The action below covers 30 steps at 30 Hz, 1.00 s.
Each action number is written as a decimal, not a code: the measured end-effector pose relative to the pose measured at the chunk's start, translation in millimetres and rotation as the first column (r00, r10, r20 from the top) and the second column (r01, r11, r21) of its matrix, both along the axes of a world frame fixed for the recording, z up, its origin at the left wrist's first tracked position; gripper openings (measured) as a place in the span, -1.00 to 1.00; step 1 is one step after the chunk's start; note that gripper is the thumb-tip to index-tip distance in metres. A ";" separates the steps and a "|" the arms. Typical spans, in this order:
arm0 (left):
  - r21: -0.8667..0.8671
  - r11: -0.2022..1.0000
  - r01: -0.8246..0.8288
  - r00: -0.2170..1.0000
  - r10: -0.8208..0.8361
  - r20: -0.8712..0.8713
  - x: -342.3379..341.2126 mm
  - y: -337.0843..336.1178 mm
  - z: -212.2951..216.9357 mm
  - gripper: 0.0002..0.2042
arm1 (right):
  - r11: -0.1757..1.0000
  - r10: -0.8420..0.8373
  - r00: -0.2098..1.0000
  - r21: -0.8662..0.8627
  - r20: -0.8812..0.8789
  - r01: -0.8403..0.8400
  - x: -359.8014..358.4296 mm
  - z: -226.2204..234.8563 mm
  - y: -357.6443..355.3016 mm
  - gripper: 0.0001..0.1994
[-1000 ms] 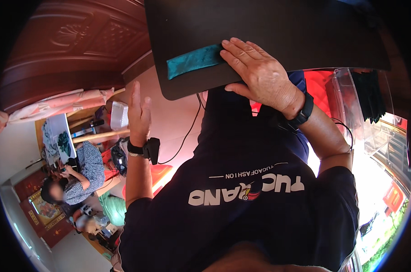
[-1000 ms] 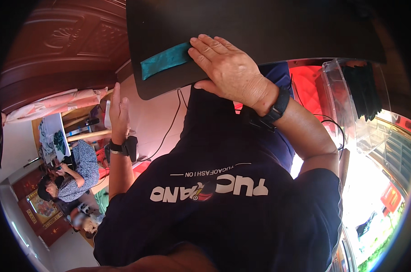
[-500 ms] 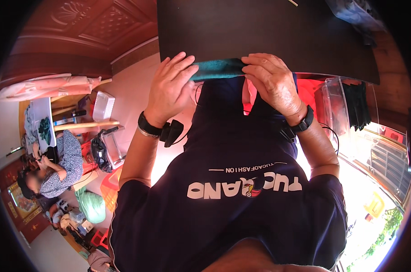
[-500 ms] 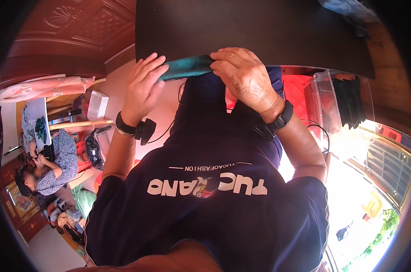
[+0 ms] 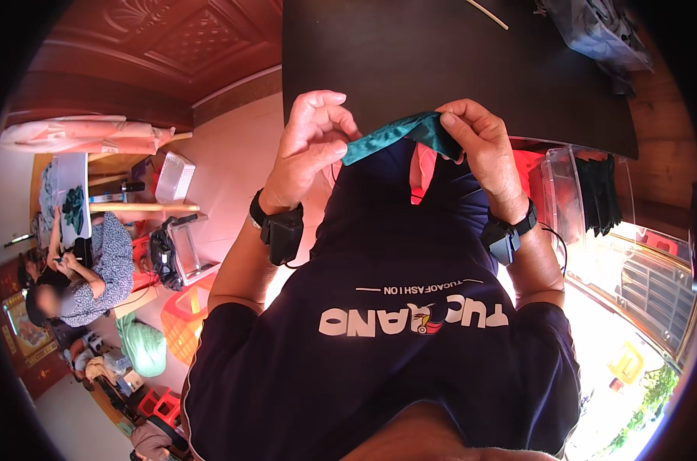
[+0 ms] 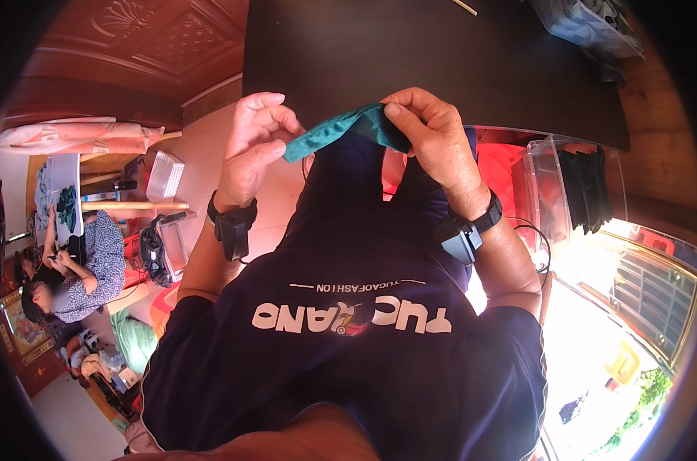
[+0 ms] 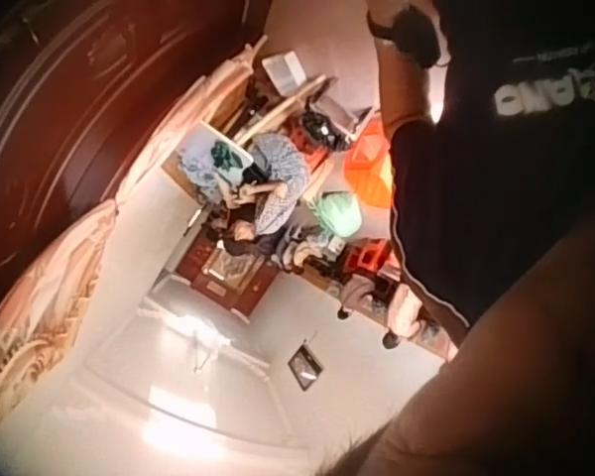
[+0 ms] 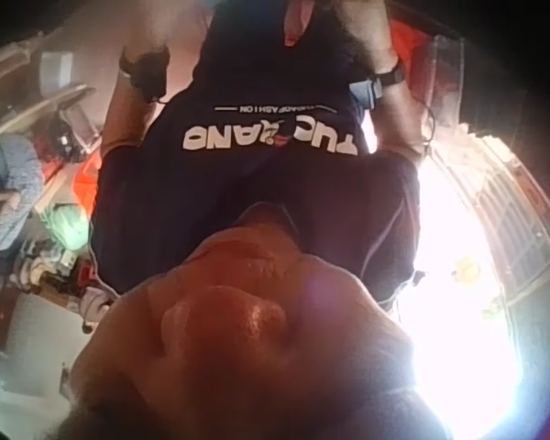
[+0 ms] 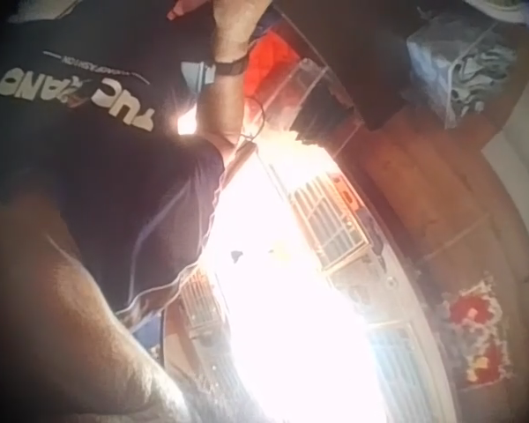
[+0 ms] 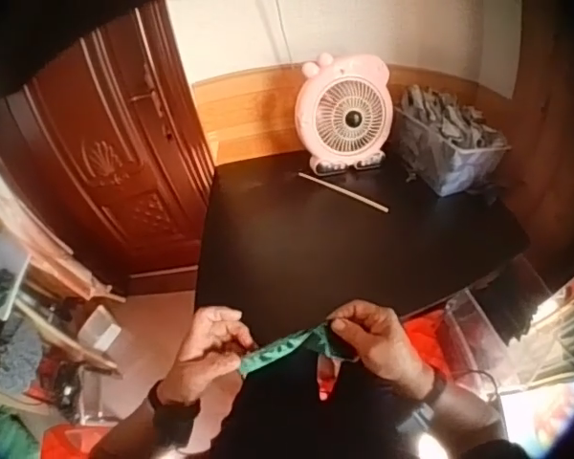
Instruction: Turning sewn fabric tubes right-side out using a wooden stick.
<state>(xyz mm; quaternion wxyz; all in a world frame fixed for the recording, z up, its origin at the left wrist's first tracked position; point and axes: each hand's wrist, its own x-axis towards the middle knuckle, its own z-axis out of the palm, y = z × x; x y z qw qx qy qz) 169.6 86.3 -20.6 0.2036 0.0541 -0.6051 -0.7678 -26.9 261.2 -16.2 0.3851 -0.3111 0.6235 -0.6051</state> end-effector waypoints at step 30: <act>-0.196 0.962 -0.189 0.965 0.218 0.144 -25.4 1.2 4.6 -0.87 | 0.997 -0.043 0.995 0.052 -0.084 0.048 -14.5 29.4 -3.7 -0.82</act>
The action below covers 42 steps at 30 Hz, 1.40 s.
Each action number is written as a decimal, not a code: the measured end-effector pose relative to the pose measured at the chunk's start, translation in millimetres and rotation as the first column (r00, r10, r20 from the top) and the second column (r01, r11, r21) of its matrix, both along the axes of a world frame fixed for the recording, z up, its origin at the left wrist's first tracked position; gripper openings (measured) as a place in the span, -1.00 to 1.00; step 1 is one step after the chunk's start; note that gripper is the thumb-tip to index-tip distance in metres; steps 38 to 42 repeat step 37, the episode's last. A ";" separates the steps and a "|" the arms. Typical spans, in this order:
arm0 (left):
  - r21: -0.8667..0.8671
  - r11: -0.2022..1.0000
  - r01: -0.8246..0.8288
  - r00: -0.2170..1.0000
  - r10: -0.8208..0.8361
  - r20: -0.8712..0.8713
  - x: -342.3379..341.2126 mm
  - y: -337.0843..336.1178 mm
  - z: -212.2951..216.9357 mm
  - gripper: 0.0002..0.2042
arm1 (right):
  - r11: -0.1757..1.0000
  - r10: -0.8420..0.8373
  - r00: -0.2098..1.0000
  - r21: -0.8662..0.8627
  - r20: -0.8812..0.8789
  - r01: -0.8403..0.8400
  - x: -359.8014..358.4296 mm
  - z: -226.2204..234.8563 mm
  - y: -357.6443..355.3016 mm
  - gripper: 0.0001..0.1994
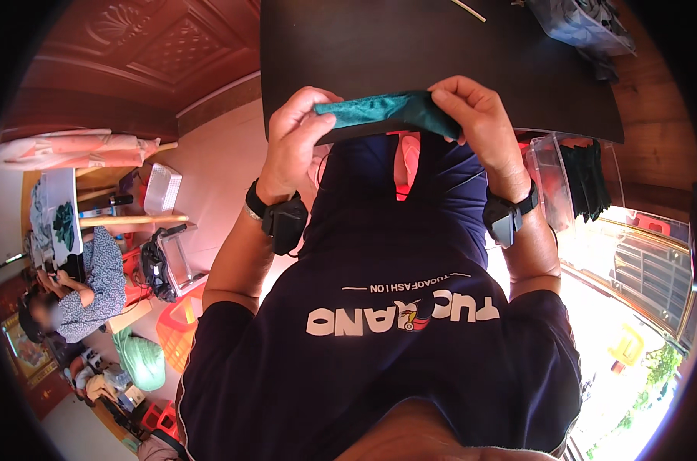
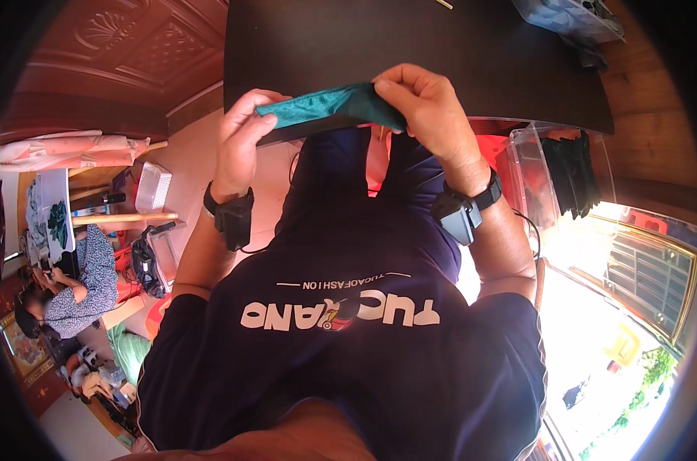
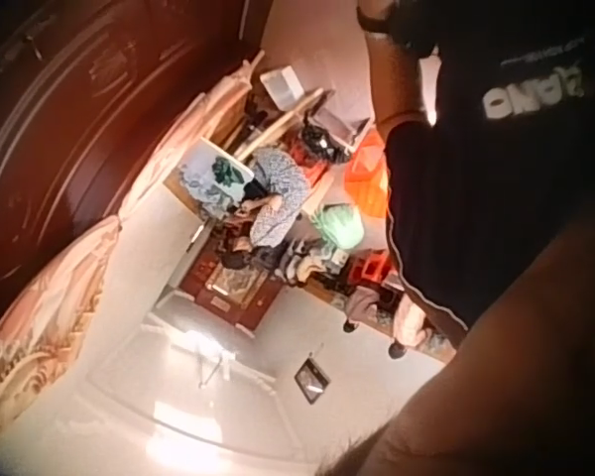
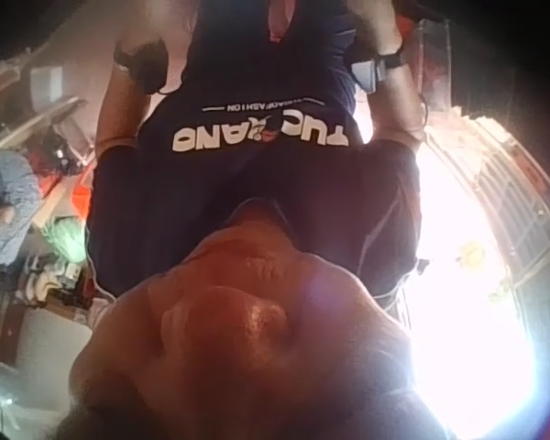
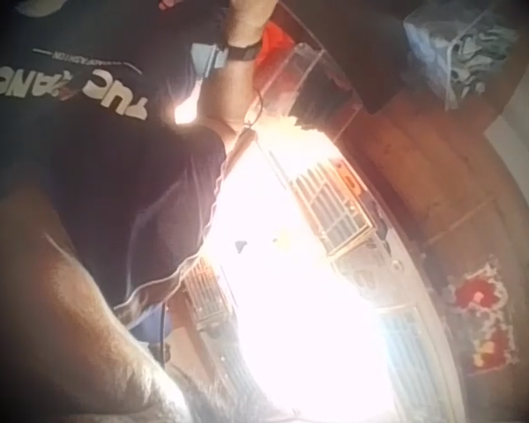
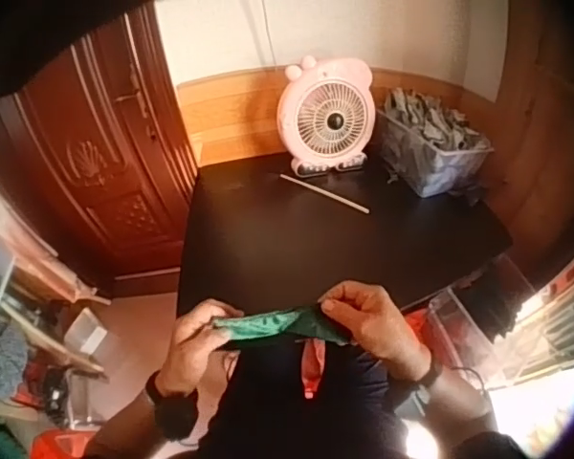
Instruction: Turning sewn fabric tubes right-side out using a wooden stick.
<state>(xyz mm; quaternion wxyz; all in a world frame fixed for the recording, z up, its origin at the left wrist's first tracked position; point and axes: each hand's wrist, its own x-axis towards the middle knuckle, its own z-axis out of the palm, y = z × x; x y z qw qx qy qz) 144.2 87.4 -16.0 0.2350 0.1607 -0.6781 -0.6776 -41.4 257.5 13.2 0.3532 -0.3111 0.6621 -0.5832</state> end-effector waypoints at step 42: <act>-0.218 0.971 0.095 0.978 -0.133 -0.163 -51.7 19.4 34.8 -0.74 | 0.963 0.124 0.978 -0.217 -0.171 -0.160 -24.1 -19.6 77.1 -0.74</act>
